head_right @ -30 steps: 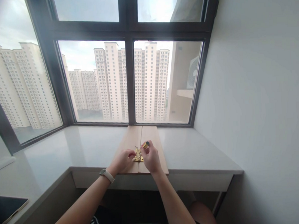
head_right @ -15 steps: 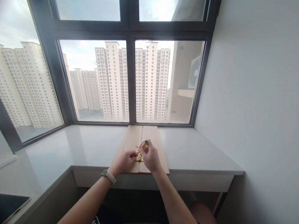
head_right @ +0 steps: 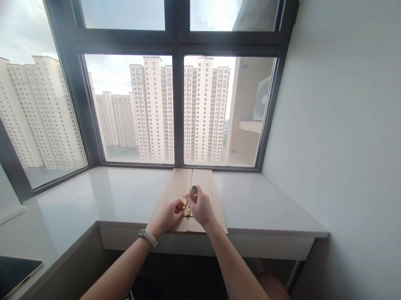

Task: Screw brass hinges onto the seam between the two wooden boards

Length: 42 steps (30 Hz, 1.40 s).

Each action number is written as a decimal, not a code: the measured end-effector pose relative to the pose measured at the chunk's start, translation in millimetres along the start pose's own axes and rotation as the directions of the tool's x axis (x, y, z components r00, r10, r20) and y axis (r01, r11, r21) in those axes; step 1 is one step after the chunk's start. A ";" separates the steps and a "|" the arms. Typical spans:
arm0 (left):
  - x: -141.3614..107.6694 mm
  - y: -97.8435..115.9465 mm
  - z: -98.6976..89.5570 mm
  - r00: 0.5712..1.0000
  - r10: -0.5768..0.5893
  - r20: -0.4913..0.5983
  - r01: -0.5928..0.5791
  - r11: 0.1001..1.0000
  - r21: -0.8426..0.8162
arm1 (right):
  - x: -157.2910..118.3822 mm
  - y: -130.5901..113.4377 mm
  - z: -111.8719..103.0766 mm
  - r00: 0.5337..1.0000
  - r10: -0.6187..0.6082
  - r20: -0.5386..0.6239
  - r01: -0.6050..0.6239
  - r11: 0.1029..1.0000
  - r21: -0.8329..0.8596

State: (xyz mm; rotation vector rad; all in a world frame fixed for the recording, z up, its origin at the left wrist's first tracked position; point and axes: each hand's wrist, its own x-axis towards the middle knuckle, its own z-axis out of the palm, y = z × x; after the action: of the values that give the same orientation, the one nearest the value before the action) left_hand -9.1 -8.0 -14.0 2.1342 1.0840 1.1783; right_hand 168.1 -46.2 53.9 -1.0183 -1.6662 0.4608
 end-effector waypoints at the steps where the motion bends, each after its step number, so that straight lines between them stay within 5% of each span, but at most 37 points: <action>1: 0.1 0.9 -0.3 1.000 0.003 0.001 -0.003 1.000 0.004 | 0.4 -0.1 0.5 1.000 0.005 0.004 -0.004 1.000 -0.002; 12: -1.6 8.2 -2.8 1.000 0.010 -0.004 -0.010 0.999 0.054 | 10.2 4.1 0.1 0.996 0.045 0.078 -0.046 0.999 0.018; 21: -0.7 2.3 -0.8 1.000 0.011 -0.006 -0.011 0.999 0.054 | 48.1 5.6 -6.1 0.925 0.020 0.380 -0.073 0.989 0.125; 24: -1.0 2.2 -1.1 1.000 -0.004 -0.003 0.004 0.999 0.048 | 53.5 7.5 -2.1 0.931 0.036 0.364 -0.088 0.988 0.126; 31: -0.2 2.0 -0.5 0.999 -0.034 0.012 0.034 0.999 0.018 | 43.7 2.9 6.9 0.993 -0.005 0.122 0.016 0.996 -0.088; 42: 0.6 -2.0 -1.3 0.997 -0.070 -0.008 0.070 0.997 -0.009 | 62.3 -17.6 -2.1 0.961 -0.027 0.276 0.011 0.998 0.060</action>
State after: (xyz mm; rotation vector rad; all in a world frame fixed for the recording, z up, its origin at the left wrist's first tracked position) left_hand -10.9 -6.4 -14.5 2.0687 1.1457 1.1584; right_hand 159.7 -6.2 104.1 -0.9259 -1.8974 0.6593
